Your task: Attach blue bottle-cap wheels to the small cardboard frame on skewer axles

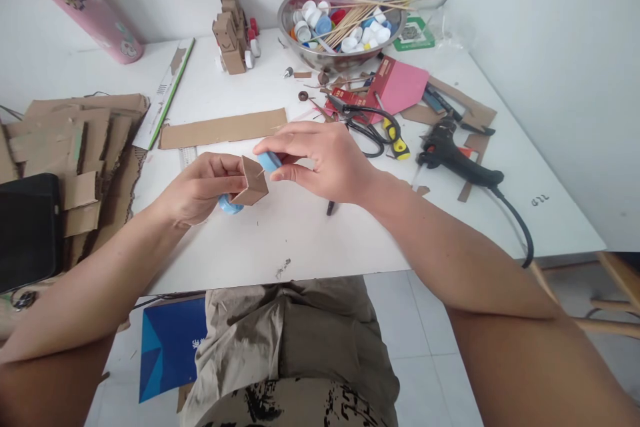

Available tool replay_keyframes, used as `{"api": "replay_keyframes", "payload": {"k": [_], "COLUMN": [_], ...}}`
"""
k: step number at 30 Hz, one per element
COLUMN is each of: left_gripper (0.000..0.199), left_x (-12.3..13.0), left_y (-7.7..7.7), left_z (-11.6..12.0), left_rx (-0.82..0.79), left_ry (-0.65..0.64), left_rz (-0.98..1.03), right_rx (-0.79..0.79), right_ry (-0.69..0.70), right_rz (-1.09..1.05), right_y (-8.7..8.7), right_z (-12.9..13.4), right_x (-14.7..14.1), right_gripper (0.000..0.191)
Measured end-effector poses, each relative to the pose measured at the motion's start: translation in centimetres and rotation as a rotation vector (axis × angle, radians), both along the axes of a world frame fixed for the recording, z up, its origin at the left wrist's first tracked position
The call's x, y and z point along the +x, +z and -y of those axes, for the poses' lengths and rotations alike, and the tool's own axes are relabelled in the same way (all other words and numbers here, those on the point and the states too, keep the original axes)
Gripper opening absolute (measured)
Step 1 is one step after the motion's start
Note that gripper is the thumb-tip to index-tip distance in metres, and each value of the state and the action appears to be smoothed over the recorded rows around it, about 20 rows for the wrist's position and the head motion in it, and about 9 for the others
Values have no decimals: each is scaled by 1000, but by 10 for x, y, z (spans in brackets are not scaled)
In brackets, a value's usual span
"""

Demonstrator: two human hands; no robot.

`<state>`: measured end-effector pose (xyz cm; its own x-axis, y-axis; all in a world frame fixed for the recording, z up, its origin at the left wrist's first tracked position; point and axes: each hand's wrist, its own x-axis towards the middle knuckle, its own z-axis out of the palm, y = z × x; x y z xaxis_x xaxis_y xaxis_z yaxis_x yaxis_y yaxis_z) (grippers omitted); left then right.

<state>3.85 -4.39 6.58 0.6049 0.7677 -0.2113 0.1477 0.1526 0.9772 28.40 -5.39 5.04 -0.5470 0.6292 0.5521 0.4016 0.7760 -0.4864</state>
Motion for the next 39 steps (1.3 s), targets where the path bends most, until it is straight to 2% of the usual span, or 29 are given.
{"api": "replay_keyframes", "payload": {"k": [2,4,8,12,16,19,21,27,30,39], "left_gripper": [20,19,19,17,18,20,19,19,19,21], "left_x": [0,-1,-2,-1,-2,-3,-4,-1,-1,-3], "left_y": [4,6,2,-4,-2,1,1,-8,-7,7], "left_z": [3,6,13,16,15,14,14,14,15,8], "left_rx": [150,374,790,941,899,819,823,975,979,608], "left_ry": [7,41,151,214,190,142,141,212,227,95], "left_rz": [-98,-225,-392,-426,-426,-436,-432,-430,-431,-349], "right_rx": [-80,-148,-239,-256,-154,-23,13,-133,-129,125], "right_ry": [-29,-56,-88,-86,-126,-108,-95,-89,-99,-78], "right_rz": [12,-3,-66,-93,-44,-8,-2,-74,-73,90], "right_y": [2,3,3,3,1,-1,-2,-2,-2,-7], "right_z": [2,5,9,11,10,7,6,9,10,4], "right_x": [-1,-2,-7,-10,-10,-9,-9,-11,-12,-6], "right_gripper": [32,32,33,31,25,23,24,27,28,28]}}
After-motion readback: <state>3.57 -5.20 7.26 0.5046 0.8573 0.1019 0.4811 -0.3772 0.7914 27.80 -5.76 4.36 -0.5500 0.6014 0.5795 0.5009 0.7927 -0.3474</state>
